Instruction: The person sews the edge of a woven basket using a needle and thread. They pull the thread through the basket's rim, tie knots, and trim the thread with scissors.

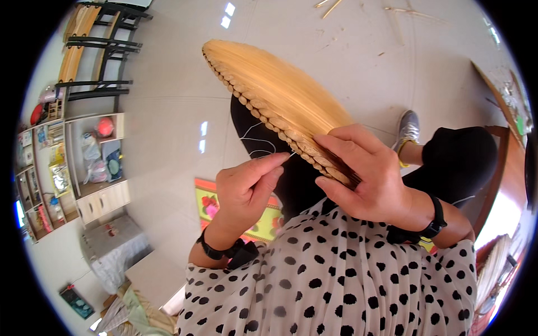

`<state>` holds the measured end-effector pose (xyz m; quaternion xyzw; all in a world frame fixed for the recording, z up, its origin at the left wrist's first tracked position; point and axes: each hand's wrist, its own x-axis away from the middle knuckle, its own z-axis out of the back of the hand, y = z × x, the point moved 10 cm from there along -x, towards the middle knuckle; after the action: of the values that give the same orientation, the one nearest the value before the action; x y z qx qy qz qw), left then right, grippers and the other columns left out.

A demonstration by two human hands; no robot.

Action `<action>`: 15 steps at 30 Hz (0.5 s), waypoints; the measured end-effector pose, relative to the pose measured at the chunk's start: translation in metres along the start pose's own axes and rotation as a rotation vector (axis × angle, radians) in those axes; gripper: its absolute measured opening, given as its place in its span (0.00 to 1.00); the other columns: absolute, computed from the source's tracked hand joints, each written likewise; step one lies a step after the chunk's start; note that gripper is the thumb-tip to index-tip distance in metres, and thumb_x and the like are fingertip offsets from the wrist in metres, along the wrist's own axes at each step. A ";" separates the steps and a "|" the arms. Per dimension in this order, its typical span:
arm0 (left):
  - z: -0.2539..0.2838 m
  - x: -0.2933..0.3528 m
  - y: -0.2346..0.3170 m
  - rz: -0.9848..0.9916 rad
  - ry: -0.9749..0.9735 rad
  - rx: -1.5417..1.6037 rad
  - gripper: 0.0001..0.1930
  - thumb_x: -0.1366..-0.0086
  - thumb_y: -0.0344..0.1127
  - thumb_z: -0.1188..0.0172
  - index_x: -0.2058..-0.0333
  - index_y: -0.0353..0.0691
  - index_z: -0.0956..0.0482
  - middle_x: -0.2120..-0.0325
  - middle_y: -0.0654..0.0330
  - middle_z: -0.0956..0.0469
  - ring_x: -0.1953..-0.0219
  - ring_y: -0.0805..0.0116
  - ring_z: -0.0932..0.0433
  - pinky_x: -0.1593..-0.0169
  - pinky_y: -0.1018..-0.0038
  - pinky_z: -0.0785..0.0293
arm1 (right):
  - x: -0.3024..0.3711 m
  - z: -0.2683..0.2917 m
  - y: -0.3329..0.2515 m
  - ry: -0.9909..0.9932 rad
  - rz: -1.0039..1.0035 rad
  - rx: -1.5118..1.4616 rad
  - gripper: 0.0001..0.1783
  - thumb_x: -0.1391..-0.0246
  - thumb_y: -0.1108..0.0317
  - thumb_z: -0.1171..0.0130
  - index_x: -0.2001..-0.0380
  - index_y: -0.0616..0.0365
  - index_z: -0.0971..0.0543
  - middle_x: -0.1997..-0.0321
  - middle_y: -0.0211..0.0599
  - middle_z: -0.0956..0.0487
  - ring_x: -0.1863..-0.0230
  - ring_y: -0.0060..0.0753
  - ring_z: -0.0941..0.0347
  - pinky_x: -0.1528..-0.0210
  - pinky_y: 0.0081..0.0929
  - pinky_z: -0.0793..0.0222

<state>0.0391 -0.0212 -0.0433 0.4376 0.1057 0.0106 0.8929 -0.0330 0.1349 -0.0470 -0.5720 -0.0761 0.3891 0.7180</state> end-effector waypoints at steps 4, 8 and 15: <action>0.001 0.006 -0.009 0.128 -0.016 -0.009 0.12 0.41 0.20 0.38 0.58 0.38 0.17 0.80 0.61 0.21 0.83 0.77 0.30 0.78 0.82 0.37 | 0.001 -0.001 0.008 0.007 -0.029 -0.122 0.27 0.60 0.73 0.29 0.52 0.70 0.22 0.55 0.46 0.25 0.63 0.38 0.25 0.62 0.26 0.27; 0.005 0.005 -0.007 0.202 -0.031 -0.032 0.12 0.42 0.19 0.38 0.59 0.38 0.16 0.82 0.61 0.23 0.84 0.77 0.32 0.79 0.81 0.38 | 0.001 -0.004 0.016 -0.016 -0.045 -0.219 0.28 0.59 0.71 0.28 0.52 0.69 0.21 0.56 0.44 0.25 0.64 0.35 0.25 0.63 0.25 0.28; 0.000 -0.003 0.015 0.010 -0.041 -0.188 0.13 0.44 0.17 0.37 0.60 0.36 0.16 0.85 0.61 0.31 0.85 0.73 0.32 0.80 0.78 0.40 | 0.005 0.000 0.018 -0.021 0.009 -0.254 0.30 0.60 0.72 0.27 0.50 0.69 0.21 0.58 0.42 0.26 0.65 0.32 0.26 0.66 0.23 0.28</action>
<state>0.0372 -0.0121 -0.0314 0.3524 0.0838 0.0160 0.9319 -0.0385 0.1386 -0.0647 -0.6546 -0.1298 0.3855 0.6372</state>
